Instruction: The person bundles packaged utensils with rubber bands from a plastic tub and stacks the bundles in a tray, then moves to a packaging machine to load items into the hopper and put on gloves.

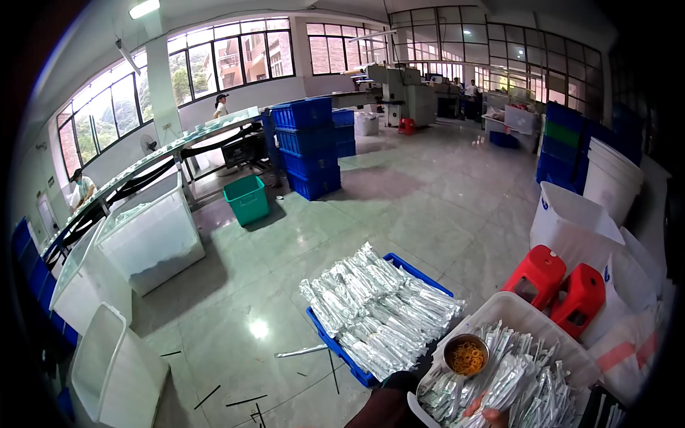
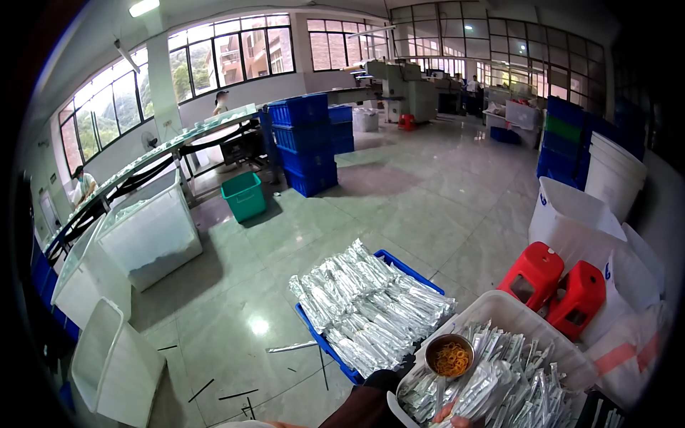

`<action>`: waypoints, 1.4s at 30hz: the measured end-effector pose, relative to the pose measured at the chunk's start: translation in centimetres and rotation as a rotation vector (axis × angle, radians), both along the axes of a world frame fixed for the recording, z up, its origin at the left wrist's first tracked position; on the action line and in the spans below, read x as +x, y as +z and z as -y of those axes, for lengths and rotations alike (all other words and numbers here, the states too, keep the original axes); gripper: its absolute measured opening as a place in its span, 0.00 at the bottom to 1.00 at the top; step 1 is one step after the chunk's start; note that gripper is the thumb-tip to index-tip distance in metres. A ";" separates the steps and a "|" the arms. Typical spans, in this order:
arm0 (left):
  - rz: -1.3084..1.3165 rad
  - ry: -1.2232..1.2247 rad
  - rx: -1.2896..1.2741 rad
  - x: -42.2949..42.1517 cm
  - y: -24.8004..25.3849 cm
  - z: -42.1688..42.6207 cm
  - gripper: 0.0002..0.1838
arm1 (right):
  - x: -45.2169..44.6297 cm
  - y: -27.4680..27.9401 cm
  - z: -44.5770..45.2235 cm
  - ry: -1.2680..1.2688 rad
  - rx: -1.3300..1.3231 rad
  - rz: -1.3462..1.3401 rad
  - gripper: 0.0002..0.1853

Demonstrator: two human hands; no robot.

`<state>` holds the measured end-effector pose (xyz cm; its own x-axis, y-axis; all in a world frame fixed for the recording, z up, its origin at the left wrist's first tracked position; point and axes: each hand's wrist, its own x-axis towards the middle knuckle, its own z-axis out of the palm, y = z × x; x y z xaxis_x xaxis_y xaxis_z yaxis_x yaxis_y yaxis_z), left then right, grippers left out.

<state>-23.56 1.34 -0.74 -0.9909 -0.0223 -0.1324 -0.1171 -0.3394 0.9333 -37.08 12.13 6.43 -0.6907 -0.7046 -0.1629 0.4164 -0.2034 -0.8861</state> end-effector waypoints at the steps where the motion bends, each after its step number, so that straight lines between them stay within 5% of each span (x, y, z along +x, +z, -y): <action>1: -0.020 -0.009 -0.029 -0.1 0.2 0.1 0.19 | -0.2 0.7 1.0 -0.069 0.011 -0.011 0.28; 4: -0.110 -0.007 -0.134 -1.0 1.3 0.5 0.20 | -0.3 3.6 3.6 -0.132 0.048 -0.076 0.23; 5: -0.131 0.029 -0.155 -2.0 2.0 0.9 0.20 | 1.3 5.3 5.2 -0.172 0.076 -0.230 0.34; 7: -0.170 0.351 -0.251 -4.6 1.9 2.8 0.29 | 1.3 1.2 7.0 -0.021 0.244 -0.528 0.40; 8: -0.270 0.590 -0.407 -5.9 1.5 3.7 0.32 | 1.0 0.2 8.4 -0.049 0.261 -0.887 0.34; 10: -0.262 0.606 -0.493 -6.2 2.8 7.7 0.37 | -0.8 0.5 11.9 0.156 0.303 -0.595 0.32; 12: -0.420 0.568 -0.551 -6.1 4.2 13.2 0.40 | -2.6 2.2 17.0 0.263 0.309 -0.560 0.32; 13: -0.301 0.558 -0.613 -5.2 3.5 16.1 0.41 | -4.2 1.8 19.8 0.179 0.328 -0.722 0.32; 14: -0.145 0.737 -0.571 -4.0 4.1 18.9 0.40 | -6.1 1.0 22.7 0.095 0.349 -0.880 0.32; 17: 0.249 1.508 -1.069 -1.6 -7.4 28.1 0.32 | -12.8 -1.2 31.8 0.107 0.420 -1.105 0.32; 18: 0.534 1.532 -1.229 -0.2 -12.4 30.6 0.35 | -14.8 -2.7 34.8 0.093 0.437 -1.193 0.32; 20: 1.162 1.475 -1.148 1.3 -20.8 33.1 0.39 | -17.9 -5.5 40.8 0.121 0.537 -1.190 0.34; 23: 1.029 1.479 -0.810 1.2 -28.3 33.3 0.40 | -22.9 -12.4 49.2 0.101 0.681 -1.325 0.38; 27: 1.018 1.614 -0.858 -1.1 -27.6 32.8 0.39 | -24.7 -18.8 60.0 0.320 0.907 -1.351 0.40; 32: 0.995 1.574 -0.891 -0.8 -27.4 33.3 0.37 | -24.9 -31.2 63.1 0.564 1.148 -1.315 0.34; 38: 0.890 1.619 -0.924 -0.6 -28.0 33.4 0.36 | -28.0 -28.4 61.2 0.400 0.567 -1.576 0.20; 39: 0.922 1.608 -0.926 -0.6 -27.9 33.3 0.36 | -28.0 -28.4 60.3 0.306 0.543 -1.856 0.15; 40: 0.953 1.596 -0.925 -0.6 -27.9 33.3 0.36 | -27.7 -29.0 59.3 0.291 0.539 -1.864 0.15; 42: 0.936 1.616 -0.910 -0.7 -28.0 33.4 0.36 | -26.6 -29.4 57.9 0.607 0.776 -1.845 0.11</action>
<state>-24.27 -32.02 -28.78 0.3259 -0.9423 0.0763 -0.6851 -0.1798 0.7059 -63.64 -45.81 -22.95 -0.1175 -0.9929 -0.0194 -0.9907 0.1186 -0.0662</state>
